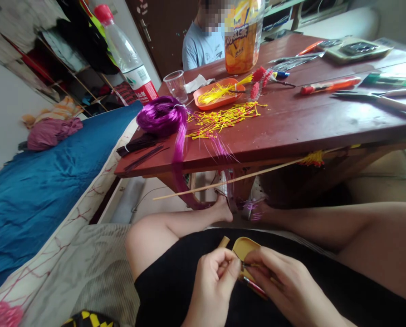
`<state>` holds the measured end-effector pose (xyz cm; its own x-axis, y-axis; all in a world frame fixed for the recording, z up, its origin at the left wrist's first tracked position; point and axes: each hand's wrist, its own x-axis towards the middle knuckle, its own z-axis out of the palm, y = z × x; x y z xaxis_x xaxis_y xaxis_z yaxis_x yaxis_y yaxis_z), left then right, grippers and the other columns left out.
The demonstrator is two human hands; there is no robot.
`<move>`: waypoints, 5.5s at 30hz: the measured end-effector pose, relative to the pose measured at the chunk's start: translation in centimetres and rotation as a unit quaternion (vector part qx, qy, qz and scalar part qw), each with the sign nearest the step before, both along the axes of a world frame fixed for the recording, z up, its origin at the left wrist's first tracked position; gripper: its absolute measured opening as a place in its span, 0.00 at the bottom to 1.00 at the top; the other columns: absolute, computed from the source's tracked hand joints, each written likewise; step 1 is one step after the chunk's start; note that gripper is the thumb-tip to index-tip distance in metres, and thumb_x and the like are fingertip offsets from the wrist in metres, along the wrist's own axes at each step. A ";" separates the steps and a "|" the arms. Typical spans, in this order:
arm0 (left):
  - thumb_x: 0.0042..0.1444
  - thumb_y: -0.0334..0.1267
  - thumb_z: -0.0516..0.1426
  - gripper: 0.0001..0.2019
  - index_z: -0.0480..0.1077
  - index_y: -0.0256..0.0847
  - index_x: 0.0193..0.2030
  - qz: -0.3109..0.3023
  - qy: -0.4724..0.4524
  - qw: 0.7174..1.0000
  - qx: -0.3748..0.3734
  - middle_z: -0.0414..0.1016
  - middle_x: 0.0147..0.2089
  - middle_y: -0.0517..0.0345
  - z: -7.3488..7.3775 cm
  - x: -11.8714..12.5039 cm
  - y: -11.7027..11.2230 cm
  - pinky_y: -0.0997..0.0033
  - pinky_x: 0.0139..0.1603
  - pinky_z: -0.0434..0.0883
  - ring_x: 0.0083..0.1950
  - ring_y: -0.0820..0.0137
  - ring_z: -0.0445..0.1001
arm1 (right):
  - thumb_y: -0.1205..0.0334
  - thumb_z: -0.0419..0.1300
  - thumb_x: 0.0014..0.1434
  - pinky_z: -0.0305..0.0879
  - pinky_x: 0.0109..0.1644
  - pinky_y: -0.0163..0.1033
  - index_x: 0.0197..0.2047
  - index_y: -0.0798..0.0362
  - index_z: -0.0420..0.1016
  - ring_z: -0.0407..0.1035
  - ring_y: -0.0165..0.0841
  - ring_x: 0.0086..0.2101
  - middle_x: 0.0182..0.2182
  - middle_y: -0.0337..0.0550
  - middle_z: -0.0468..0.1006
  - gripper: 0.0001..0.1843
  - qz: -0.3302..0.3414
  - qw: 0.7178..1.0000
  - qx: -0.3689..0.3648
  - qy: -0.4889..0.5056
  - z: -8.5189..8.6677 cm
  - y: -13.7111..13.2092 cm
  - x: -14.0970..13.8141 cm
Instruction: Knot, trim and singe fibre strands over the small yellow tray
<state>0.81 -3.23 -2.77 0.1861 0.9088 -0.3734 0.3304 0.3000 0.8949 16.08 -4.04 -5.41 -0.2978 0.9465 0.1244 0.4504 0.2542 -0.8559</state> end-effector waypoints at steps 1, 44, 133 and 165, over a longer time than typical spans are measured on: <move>0.55 0.47 0.52 0.16 0.63 0.37 0.25 -0.003 -0.003 1.000 -0.012 0.53 0.21 0.65 0.1 -0.1 0.2 0.77 0.21 0.49 0.22 0.77 0.49 | 0.68 0.51 0.58 0.60 0.24 0.29 0.32 0.51 0.67 0.64 0.27 0.20 0.22 0.35 0.70 0.06 -0.005 1.000 -0.001 0.006 0.0 0.0 0.0; 0.61 0.39 0.47 0.14 0.63 0.39 0.26 -0.077 0.086 0.990 0.087 0.63 0.24 0.61 -0.1 0.4 0.3 0.75 0.28 0.60 0.27 0.73 0.62 | 0.46 0.55 0.55 0.56 0.24 0.31 0.29 0.53 0.64 0.54 0.27 0.22 0.21 0.34 0.61 0.17 -0.047 0.911 -0.283 0.297 -1.0 -0.9 -0.6; 0.52 0.39 0.54 0.11 0.69 0.36 0.24 0.122 0.032 0.989 0.074 0.69 0.21 0.59 -2.1 0.5 -1.2 0.76 0.27 0.64 0.25 0.71 0.65 | 0.66 0.44 0.62 0.71 0.38 0.32 0.46 0.48 0.68 0.74 0.33 0.35 0.35 0.44 0.78 0.15 -0.019 0.999 -0.040 -0.001 -2.9 -2.5 0.4; 0.53 0.32 0.53 0.08 0.70 0.41 0.26 0.039 0.152 0.968 0.198 0.73 0.25 0.58 -2.3 0.5 -1.9 0.70 0.35 0.65 0.28 0.68 0.70 | 0.61 0.45 0.61 0.67 0.36 0.37 0.40 0.48 0.72 0.72 0.36 0.31 0.31 0.44 0.77 0.15 -0.091 0.990 -0.095 0.051 -2.4 -3.1 -1.0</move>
